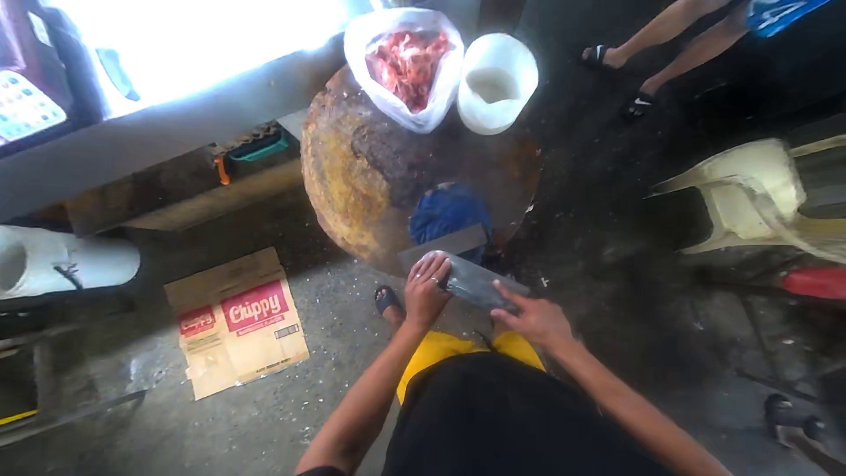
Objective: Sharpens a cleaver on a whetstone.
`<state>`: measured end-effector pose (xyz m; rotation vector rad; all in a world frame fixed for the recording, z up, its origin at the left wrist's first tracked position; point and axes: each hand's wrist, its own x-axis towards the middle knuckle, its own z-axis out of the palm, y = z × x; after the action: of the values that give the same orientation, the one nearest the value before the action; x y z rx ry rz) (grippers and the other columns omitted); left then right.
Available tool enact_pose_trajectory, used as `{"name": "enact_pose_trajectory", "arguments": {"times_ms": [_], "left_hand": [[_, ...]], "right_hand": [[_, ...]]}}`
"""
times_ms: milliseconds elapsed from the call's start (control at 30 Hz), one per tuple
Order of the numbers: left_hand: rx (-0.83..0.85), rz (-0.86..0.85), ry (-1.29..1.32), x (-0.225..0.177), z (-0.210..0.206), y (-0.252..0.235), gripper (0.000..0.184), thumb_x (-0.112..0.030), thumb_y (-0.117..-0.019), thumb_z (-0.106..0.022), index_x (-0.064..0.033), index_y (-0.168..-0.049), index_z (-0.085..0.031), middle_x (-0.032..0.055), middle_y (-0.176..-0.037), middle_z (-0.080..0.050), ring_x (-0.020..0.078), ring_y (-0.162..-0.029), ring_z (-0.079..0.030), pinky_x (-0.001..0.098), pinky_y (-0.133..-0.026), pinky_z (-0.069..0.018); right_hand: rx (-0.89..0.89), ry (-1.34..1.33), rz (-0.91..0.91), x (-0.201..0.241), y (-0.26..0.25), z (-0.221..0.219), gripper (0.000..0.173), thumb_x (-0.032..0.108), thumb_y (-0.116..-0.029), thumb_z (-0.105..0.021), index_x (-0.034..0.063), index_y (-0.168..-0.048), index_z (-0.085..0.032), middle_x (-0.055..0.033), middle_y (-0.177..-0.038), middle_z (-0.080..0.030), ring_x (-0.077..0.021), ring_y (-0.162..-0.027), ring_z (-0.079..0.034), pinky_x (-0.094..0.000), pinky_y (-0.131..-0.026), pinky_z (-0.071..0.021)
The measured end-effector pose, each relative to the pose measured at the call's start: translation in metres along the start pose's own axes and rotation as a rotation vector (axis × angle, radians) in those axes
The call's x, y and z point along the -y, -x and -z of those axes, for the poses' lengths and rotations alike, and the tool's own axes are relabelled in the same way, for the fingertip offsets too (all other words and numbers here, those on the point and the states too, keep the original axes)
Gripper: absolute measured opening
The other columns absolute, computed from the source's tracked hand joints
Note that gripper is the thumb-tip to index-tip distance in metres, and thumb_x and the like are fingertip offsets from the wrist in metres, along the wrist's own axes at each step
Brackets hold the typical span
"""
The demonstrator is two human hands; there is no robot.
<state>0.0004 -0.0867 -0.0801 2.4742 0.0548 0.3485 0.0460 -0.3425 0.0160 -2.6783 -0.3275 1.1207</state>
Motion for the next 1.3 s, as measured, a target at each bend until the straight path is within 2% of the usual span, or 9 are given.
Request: {"name": "enact_pose_trajectory", "arguments": {"times_ms": [200, 300, 400, 633, 767, 867, 1100, 1200, 1300], "left_hand": [[0.136, -0.156, 0.153, -0.058, -0.066, -0.083, 0.06, -0.008, -0.0744, -0.084, -0.0152, -0.132, -0.07, -0.0004, -0.146, -0.062, 0.0151, -0.142, -0.05, 0.0397, -0.123, -0.0346], [0.144, -0.077, 0.04, -0.018, -0.036, -0.038, 0.056, -0.014, -0.0845, -0.078, -0.0211, -0.139, -0.065, -0.0062, -0.151, -0.056, 0.0116, -0.146, -0.044, 0.0384, -0.125, -0.0326], [0.025, 0.03, -0.051, 0.01, 0.01, 0.011, 0.046, -0.018, -0.0819, -0.079, -0.0182, -0.128, -0.073, -0.0003, -0.138, -0.067, 0.0182, -0.135, -0.058, 0.0434, -0.118, -0.0414], [0.174, -0.12, 0.124, -0.054, -0.055, -0.078, 0.06, -0.007, -0.0751, -0.082, -0.016, -0.133, -0.07, -0.0007, -0.146, -0.062, 0.0147, -0.142, -0.05, 0.0391, -0.123, -0.0341], [0.181, -0.016, -0.013, 0.01, 0.007, -0.023, 0.058, -0.018, -0.0807, -0.083, -0.0223, -0.137, -0.067, -0.0072, -0.148, -0.059, 0.0116, -0.144, -0.047, 0.0388, -0.123, -0.0352], [0.077, 0.086, -0.083, 0.033, 0.052, 0.012, 0.045, -0.014, -0.0799, -0.079, -0.016, -0.125, -0.075, 0.0001, -0.136, -0.068, 0.0176, -0.135, -0.058, 0.0418, -0.118, -0.0415], [0.202, 0.007, 0.05, -0.058, -0.037, -0.063, 0.053, -0.013, -0.0803, -0.08, -0.0178, -0.133, -0.071, -0.0018, -0.145, -0.062, 0.0149, -0.141, -0.051, 0.0403, -0.123, -0.0341], [0.199, 0.065, -0.04, -0.024, -0.013, -0.038, 0.053, -0.019, -0.0842, -0.078, -0.0245, -0.136, -0.068, -0.0083, -0.147, -0.059, 0.0105, -0.142, -0.049, 0.0379, -0.123, -0.0352], [0.061, 0.149, -0.142, 0.045, 0.063, 0.016, 0.049, -0.019, -0.0808, -0.08, -0.0197, -0.129, -0.073, -0.0011, -0.139, -0.066, 0.0182, -0.136, -0.057, 0.0444, -0.118, -0.0422]], "right_hand": [[-0.209, -0.009, -0.135, -0.066, 0.007, 0.039, 0.07, 0.081, -0.0911, -0.047, 0.051, -0.154, -0.04, -0.0183, -0.105, -0.076, -0.0435, -0.092, -0.072, -0.0682, -0.079, -0.053], [-0.084, 0.001, -0.048, -0.026, 0.002, 0.016, 0.068, 0.078, -0.0932, -0.046, 0.0507, -0.155, -0.039, -0.0158, -0.105, -0.077, -0.0409, -0.093, -0.073, -0.066, -0.081, -0.0544], [-0.004, -0.01, 0.043, 0.011, -0.004, -0.019, 0.067, 0.079, -0.0934, -0.043, 0.0538, -0.155, -0.037, -0.0135, -0.101, -0.077, -0.0379, -0.09, -0.073, -0.0625, -0.079, -0.0555], [-0.161, -0.029, -0.138, -0.058, 0.005, 0.041, 0.068, 0.078, -0.0923, -0.049, 0.052, -0.155, -0.039, -0.0171, -0.109, -0.076, -0.0432, -0.096, -0.072, -0.068, -0.082, -0.0529], [0.016, -0.07, 0.024, 0.008, -0.011, 0.005, 0.067, 0.077, -0.0934, -0.048, 0.0511, -0.155, -0.039, -0.014, -0.109, -0.076, -0.0385, -0.097, -0.073, -0.0655, -0.085, -0.0546], [0.073, -0.091, 0.109, 0.041, -0.021, -0.03, 0.065, 0.079, -0.0929, -0.045, 0.0568, -0.154, -0.036, -0.0114, -0.106, -0.077, -0.0361, -0.094, -0.073, -0.0634, -0.083, -0.0553], [-0.158, -0.004, -0.049, -0.065, -0.006, 0.032, 0.067, 0.078, -0.0946, -0.044, 0.051, -0.156, -0.038, -0.0165, -0.11, -0.076, -0.0425, -0.095, -0.072, -0.0683, -0.08, -0.0536], [-0.055, 0.024, 0.032, -0.024, -0.02, 0.025, 0.066, 0.079, -0.0953, -0.039, 0.0517, -0.155, -0.037, -0.0152, -0.108, -0.076, -0.0409, -0.096, -0.072, -0.0667, -0.081, -0.0539], [0.114, 0.002, 0.201, 0.061, -0.047, -0.016, 0.065, 0.079, -0.096, -0.036, 0.0545, -0.156, -0.033, -0.0134, -0.111, -0.076, -0.0387, -0.1, -0.072, -0.0651, -0.085, -0.0535]]}}
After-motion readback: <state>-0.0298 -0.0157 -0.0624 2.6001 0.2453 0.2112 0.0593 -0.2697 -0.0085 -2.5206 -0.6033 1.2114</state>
